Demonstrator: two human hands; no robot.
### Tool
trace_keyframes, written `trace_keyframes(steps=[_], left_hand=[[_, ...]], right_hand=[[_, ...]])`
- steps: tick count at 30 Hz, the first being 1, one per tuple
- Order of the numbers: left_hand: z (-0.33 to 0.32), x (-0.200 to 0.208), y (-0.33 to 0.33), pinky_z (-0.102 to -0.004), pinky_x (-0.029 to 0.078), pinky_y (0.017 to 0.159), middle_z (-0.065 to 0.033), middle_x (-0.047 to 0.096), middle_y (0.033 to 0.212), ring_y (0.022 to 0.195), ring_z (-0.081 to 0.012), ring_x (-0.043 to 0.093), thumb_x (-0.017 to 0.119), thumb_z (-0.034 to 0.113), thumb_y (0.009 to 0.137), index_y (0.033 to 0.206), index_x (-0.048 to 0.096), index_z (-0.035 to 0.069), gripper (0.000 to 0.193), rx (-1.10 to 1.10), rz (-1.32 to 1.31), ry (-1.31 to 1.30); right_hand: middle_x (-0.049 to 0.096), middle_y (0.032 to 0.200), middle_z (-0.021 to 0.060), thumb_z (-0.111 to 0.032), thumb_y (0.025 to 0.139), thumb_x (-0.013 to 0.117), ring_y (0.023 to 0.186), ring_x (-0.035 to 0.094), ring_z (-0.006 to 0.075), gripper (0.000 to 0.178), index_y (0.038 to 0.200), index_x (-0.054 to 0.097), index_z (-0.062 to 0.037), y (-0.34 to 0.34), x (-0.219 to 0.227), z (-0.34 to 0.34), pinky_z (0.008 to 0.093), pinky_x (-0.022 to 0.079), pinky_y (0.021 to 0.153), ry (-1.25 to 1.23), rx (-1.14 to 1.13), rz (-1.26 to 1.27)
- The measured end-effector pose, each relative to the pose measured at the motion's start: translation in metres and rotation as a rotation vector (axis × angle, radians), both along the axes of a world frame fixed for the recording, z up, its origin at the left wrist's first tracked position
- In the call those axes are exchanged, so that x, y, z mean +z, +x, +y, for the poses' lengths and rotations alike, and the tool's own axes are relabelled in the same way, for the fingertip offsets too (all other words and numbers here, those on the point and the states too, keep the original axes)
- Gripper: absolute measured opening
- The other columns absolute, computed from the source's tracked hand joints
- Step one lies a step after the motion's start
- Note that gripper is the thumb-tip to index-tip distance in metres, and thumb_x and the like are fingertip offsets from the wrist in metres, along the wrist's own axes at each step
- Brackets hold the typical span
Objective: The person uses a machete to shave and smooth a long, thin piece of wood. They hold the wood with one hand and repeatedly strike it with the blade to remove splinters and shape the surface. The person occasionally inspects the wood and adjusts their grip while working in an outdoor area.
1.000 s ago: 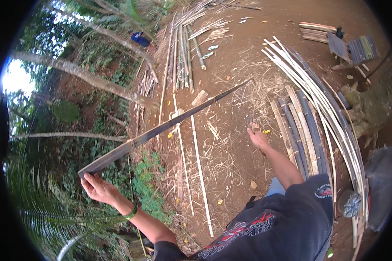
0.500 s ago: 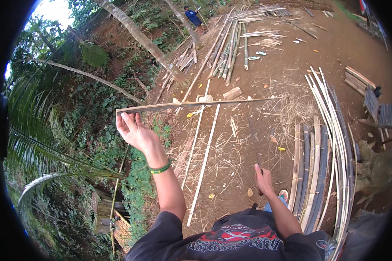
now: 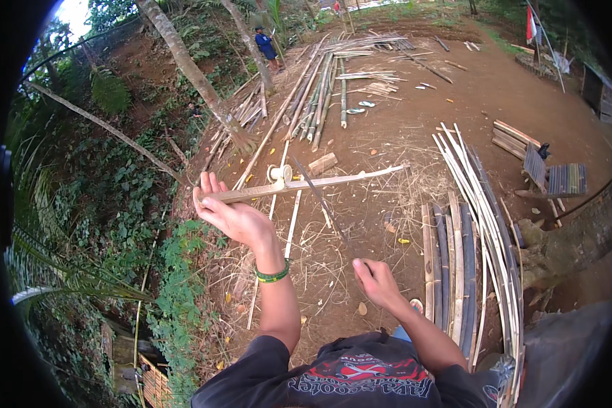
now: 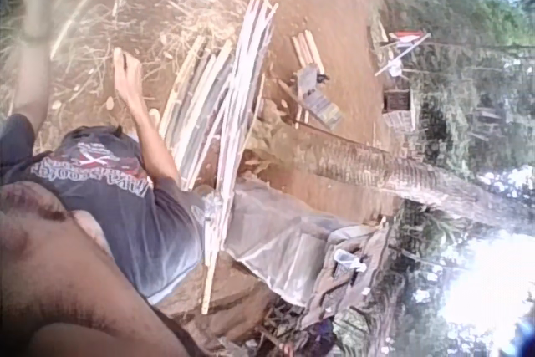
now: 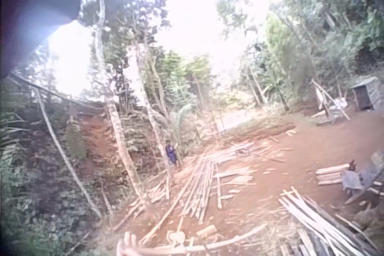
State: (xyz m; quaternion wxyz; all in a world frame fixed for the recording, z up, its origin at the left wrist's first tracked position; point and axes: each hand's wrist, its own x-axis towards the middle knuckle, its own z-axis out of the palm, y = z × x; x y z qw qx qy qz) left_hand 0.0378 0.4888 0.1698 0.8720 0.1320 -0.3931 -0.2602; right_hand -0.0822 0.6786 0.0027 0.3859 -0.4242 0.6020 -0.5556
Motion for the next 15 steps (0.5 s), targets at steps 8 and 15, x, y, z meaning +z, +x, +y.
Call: trace_keyframes(steps=[8,15], left_hand=[[0.031,-0.002,-0.002,-0.0395,0.029,0.113,-0.0127,0.052,0.132,0.131,-0.0227,0.044,0.029,0.041,0.108,0.124,0.045,0.004,0.044,-0.095,-0.036,0.131],[0.040,-0.011,0.013,-0.0462,-0.005,0.121,-0.0181,0.006,0.163,0.151,-0.0282,0.001,0.027,0.068,0.096,0.155,0.007,-0.001,0.093,-0.241,0.055,0.016]], right_hand=[[0.046,0.052,-0.0009,-0.041,0.105,0.038,0.044,0.042,0.0070,0.049,0.075,0.052,-0.0047,0.008,0.106,-0.019,0.0250,0.031,0.042,-0.162,0.107,0.039],[0.047,0.052,-0.0006,-0.050,0.103,0.037,0.042,0.041,0.0052,0.055,0.077,0.052,-0.0040,0.021,0.177,-0.016,0.0221,0.029,0.040,-0.419,0.213,0.101]])
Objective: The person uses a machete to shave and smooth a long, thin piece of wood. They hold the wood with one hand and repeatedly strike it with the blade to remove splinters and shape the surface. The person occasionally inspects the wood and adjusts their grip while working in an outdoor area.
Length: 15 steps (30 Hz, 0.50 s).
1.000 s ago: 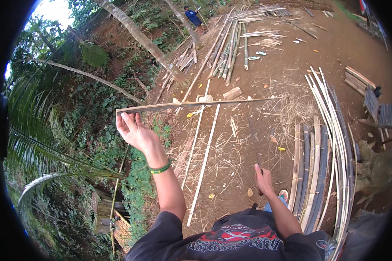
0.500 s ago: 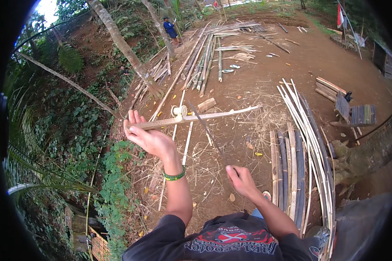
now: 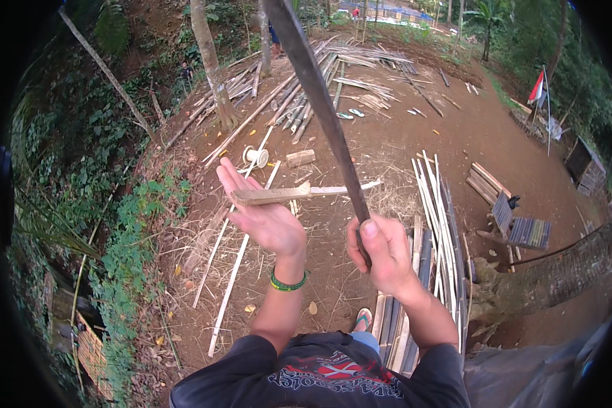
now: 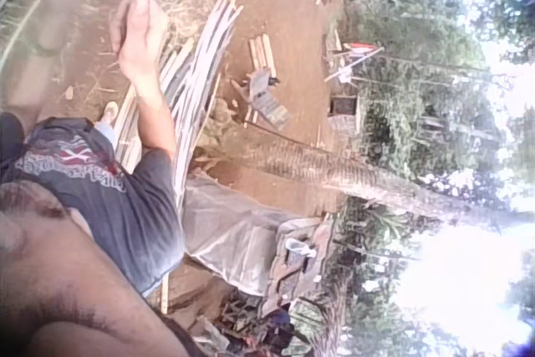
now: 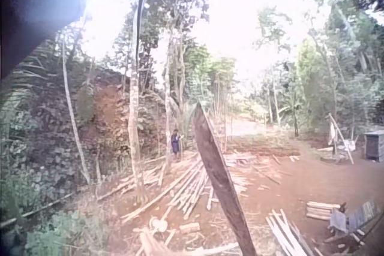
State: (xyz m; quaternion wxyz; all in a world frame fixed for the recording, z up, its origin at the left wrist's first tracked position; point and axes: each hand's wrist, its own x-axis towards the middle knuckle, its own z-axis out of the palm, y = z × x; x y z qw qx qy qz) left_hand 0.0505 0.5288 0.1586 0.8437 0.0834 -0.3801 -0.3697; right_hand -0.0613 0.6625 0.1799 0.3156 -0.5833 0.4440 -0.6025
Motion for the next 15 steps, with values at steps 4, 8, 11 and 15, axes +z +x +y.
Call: trace_keyframes(steps=[4,8,11,15], left_hand=[[0.005,-0.014,0.003,-0.0464,-0.007,0.121,-0.0192,0.007,0.162,0.151,-0.0292,0.000,0.024,0.072,0.093,0.155,0.004,0.000,0.097,-0.026,0.066,-0.043],[0.005,-0.045,0.018,-0.0455,-0.005,0.121,-0.0207,0.013,0.161,0.151,-0.0306,0.003,0.023,0.070,0.094,0.155,0.006,0.001,0.094,0.045,0.038,0.021],[0.002,-0.051,0.019,-0.0459,-0.004,0.121,-0.0209,0.018,0.160,0.151,-0.0307,0.007,0.022,0.067,0.097,0.155,0.009,0.000,0.089,0.140,0.026,0.134],[-0.002,-0.056,0.018,-0.0473,-0.006,0.121,-0.0176,0.020,0.160,0.151,-0.0302,0.007,0.016,0.065,0.098,0.155,0.011,0.002,0.085,0.187,0.074,0.205]], right_hand=[[0.053,0.056,0.0128,-0.049,0.101,0.041,0.054,0.053,0.0230,0.062,0.073,0.057,0.0040,-0.034,-0.076,-0.037,0.0432,0.044,0.057,0.473,-0.105,0.574],[0.050,0.052,0.0124,-0.053,0.101,0.040,0.050,0.052,0.0227,0.067,0.070,0.057,0.0033,-0.038,-0.116,-0.048,0.0426,0.043,0.054,0.718,-0.047,0.643],[0.046,0.048,0.0058,-0.055,0.102,0.037,0.044,0.046,0.0155,0.065,0.065,0.054,-0.0030,-0.042,-0.110,-0.056,0.0350,0.039,0.047,0.844,0.107,0.400],[0.045,0.049,0.0002,-0.056,0.102,0.036,0.041,0.042,0.0107,0.065,0.063,0.050,-0.0061,-0.034,-0.077,-0.059,0.0287,0.035,0.043,0.808,0.149,0.474]])
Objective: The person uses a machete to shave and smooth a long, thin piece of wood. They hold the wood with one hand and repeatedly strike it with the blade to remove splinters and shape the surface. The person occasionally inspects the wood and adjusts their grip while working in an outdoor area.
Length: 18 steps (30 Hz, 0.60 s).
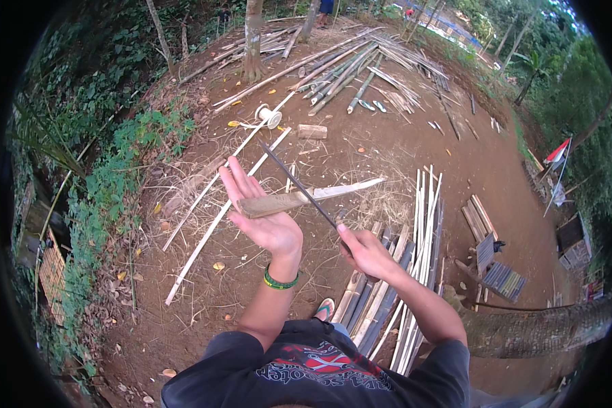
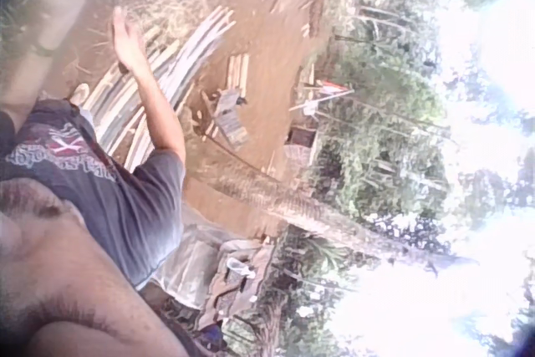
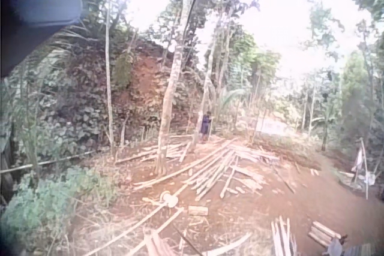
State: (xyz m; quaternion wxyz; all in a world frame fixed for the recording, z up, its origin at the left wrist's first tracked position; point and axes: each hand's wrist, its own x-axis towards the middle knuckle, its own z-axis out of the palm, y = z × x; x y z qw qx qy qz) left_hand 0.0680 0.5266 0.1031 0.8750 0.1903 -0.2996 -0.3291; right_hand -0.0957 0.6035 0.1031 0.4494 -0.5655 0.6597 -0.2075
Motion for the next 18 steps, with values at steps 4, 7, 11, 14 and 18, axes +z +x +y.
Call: trace_keyframes(steps=[4,7,11,14,18], left_hand=[[-0.005,0.003,0.003,-0.0473,-0.008,0.120,-0.0162,0.013,0.162,0.151,-0.0304,0.002,0.014,0.068,0.095,0.156,0.009,0.004,0.088,0.001,0.073,-0.059],[-0.008,0.006,0.002,-0.0478,-0.009,0.120,-0.0190,0.009,0.162,0.151,-0.0319,0.001,0.020,0.072,0.093,0.156,0.007,0.003,0.095,-0.008,0.111,-0.085],[-0.002,-0.002,-0.006,-0.0472,-0.010,0.120,-0.0182,0.007,0.163,0.151,-0.0315,-0.001,0.017,0.076,0.090,0.156,0.005,0.004,0.099,-0.079,0.037,-0.143],[-0.001,-0.002,-0.002,-0.0464,-0.009,0.120,-0.0191,0.008,0.163,0.151,-0.0319,-0.001,0.020,0.077,0.090,0.156,0.005,0.003,0.101,-0.028,-0.019,-0.137],[-0.009,0.011,-0.002,-0.0461,-0.007,0.121,-0.0202,0.008,0.162,0.151,-0.0326,0.000,0.021,0.074,0.092,0.156,0.005,0.002,0.098,-0.040,-0.008,-0.126]], right_hand=[[0.046,0.048,-0.0002,-0.052,0.103,0.032,0.042,0.043,0.0090,0.063,0.066,0.052,-0.0055,0.020,0.063,0.003,0.0261,0.034,0.043,-0.400,0.137,-0.238],[0.048,0.048,0.0026,-0.050,0.103,0.035,0.044,0.047,0.0112,0.061,0.068,0.055,-0.0033,0.009,0.027,0.005,0.0287,0.036,0.044,-0.672,0.171,-0.221],[0.050,0.051,0.0123,-0.050,0.101,0.042,0.049,0.051,0.0221,0.063,0.072,0.058,0.0048,-0.026,-0.067,-0.005,0.0432,0.042,0.052,-0.217,-0.010,0.280],[0.047,0.049,0.0076,-0.053,0.101,0.039,0.044,0.046,0.0168,0.064,0.070,0.054,-0.0002,-0.020,-0.067,-0.007,0.0357,0.039,0.046,0.027,-0.142,-0.196],[0.042,0.048,0.0012,-0.058,0.102,0.034,0.039,0.041,0.0117,0.062,0.068,0.049,-0.0069,-0.008,-0.028,-0.010,0.0275,0.034,0.040,0.114,-0.151,-0.253]])
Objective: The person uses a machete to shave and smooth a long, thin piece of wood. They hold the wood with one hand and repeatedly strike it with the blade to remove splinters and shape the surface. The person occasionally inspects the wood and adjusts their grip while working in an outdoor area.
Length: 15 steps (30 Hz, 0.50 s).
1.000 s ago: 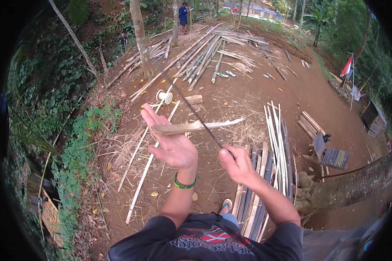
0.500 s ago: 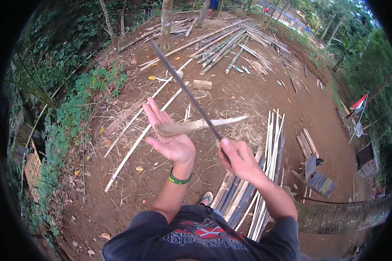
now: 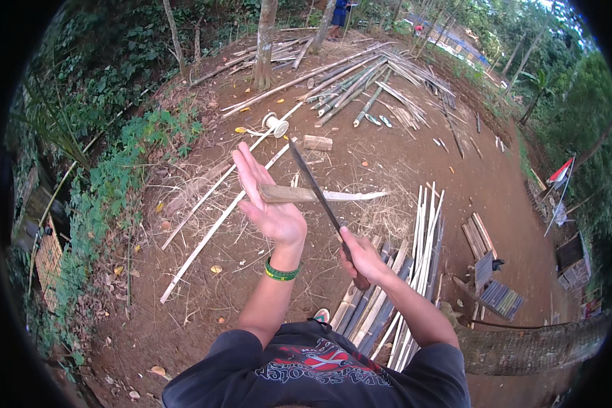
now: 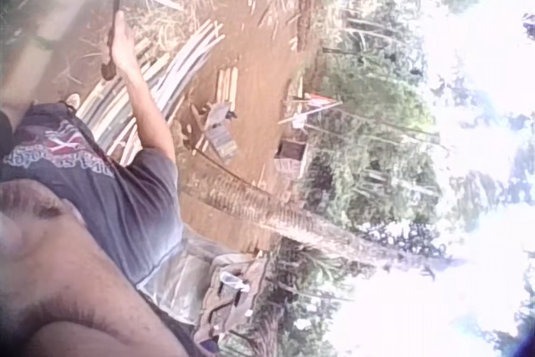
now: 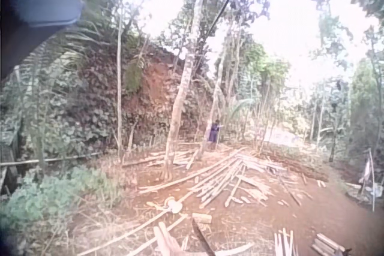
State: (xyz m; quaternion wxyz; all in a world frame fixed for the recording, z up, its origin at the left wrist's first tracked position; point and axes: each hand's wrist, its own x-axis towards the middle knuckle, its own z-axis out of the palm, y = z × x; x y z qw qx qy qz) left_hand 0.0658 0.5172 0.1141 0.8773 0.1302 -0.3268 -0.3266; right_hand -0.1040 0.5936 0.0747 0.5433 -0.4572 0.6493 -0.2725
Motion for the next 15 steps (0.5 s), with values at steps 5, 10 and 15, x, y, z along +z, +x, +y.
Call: trace_keyframes(steps=[5,10,15], left_hand=[[-0.004,0.004,-0.006,-0.0452,-0.010,0.120,-0.0149,0.008,0.163,0.151,-0.0297,-0.002,0.013,0.068,0.096,0.156,0.007,0.004,0.088,-0.033,0.013,-0.057],[0.007,0.001,-0.020,-0.0460,-0.007,0.121,-0.0177,0.012,0.162,0.151,-0.0315,0.004,0.014,0.067,0.096,0.156,0.009,0.004,0.087,-0.073,0.021,-0.055],[-0.003,-0.020,-0.023,-0.0464,0.002,0.121,-0.0215,0.025,0.158,0.149,-0.0328,0.017,0.020,0.064,0.098,0.155,0.013,0.002,0.084,-0.070,-0.028,0.061]], right_hand=[[0.048,0.051,0.0005,-0.047,0.104,0.037,0.042,0.043,0.0074,0.055,0.070,0.050,-0.0049,0.015,0.078,0.011,0.0249,0.033,0.040,-0.575,0.202,-0.034],[0.050,0.054,0.0017,-0.051,0.100,0.045,0.048,0.050,0.0140,0.056,0.073,0.055,-0.0036,-0.031,-0.017,0.013,0.0304,0.040,0.046,-0.399,0.077,0.324],[0.049,0.056,-0.0019,-0.044,0.099,0.055,0.047,0.046,0.0095,0.041,0.090,0.057,-0.0044,-0.017,-0.026,0.010,0.0265,0.037,0.046,-0.094,0.053,0.040]])
